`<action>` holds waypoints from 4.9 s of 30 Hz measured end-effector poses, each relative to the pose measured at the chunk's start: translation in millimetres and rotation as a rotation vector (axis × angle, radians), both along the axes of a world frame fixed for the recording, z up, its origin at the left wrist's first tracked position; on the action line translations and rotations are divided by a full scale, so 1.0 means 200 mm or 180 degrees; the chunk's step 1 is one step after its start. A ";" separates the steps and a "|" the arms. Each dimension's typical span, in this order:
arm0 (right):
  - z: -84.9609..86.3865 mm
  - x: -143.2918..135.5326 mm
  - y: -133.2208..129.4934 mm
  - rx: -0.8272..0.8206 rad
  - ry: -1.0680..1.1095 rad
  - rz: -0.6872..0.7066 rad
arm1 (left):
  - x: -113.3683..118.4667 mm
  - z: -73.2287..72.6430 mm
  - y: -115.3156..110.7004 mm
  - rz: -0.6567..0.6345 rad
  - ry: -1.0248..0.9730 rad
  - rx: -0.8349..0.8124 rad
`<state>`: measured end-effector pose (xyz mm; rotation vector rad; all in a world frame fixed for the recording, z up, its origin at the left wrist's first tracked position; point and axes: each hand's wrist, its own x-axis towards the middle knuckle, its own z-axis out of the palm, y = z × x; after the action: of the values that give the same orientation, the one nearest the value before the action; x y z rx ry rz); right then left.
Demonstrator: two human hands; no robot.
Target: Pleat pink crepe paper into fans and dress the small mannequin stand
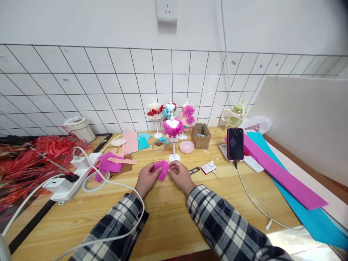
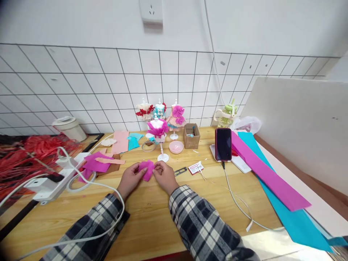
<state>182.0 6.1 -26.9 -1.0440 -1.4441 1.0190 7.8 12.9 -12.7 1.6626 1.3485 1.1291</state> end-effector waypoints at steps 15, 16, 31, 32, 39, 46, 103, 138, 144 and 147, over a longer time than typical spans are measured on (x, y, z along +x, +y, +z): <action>0.08 0.28 -0.31 0.1004 -0.1944 -0.1345 | -0.10 -0.06 0.08 0.0993 0.1643 0.1008; 0.08 0.38 -0.31 0.0982 -0.2136 -0.1710 | -0.10 -0.05 0.07 0.0979 0.1669 0.1065; 0.09 0.76 -0.32 0.0554 -0.4242 -0.1873 | 0.62 0.05 -0.16 -0.1386 0.2197 0.1994; 0.10 0.76 -0.31 0.0542 -0.4283 -0.1891 | 0.68 0.04 -0.14 -0.1354 0.2198 0.1975; 0.12 0.81 -0.28 0.0709 -0.4376 -0.1771 | 0.88 -0.02 -0.03 -0.1462 0.2260 0.1799; 0.13 0.81 -0.28 0.0941 -0.4258 -0.1626 | 0.86 -0.06 -0.05 -0.1701 0.2391 0.1658; 0.11 0.08 -0.11 0.0156 -0.0669 0.0281 | 0.06 0.10 -0.19 -0.0360 0.0710 0.0280; 0.17 0.09 -0.22 0.2073 -0.2890 -0.0526 | 0.03 0.05 -0.16 -0.0676 -0.0118 -0.0042; 0.16 0.08 -0.22 0.1882 -0.2851 -0.0454 | 0.05 0.07 -0.18 -0.0581 0.0206 0.0300; 0.15 0.07 -0.22 0.1596 -0.2496 -0.0444 | 0.05 0.08 -0.19 -0.0486 0.0410 0.0525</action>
<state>195.7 -38.1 2.8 -1.1904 -2.0684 0.0874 18.5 -24.5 3.4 1.9518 1.2091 1.0837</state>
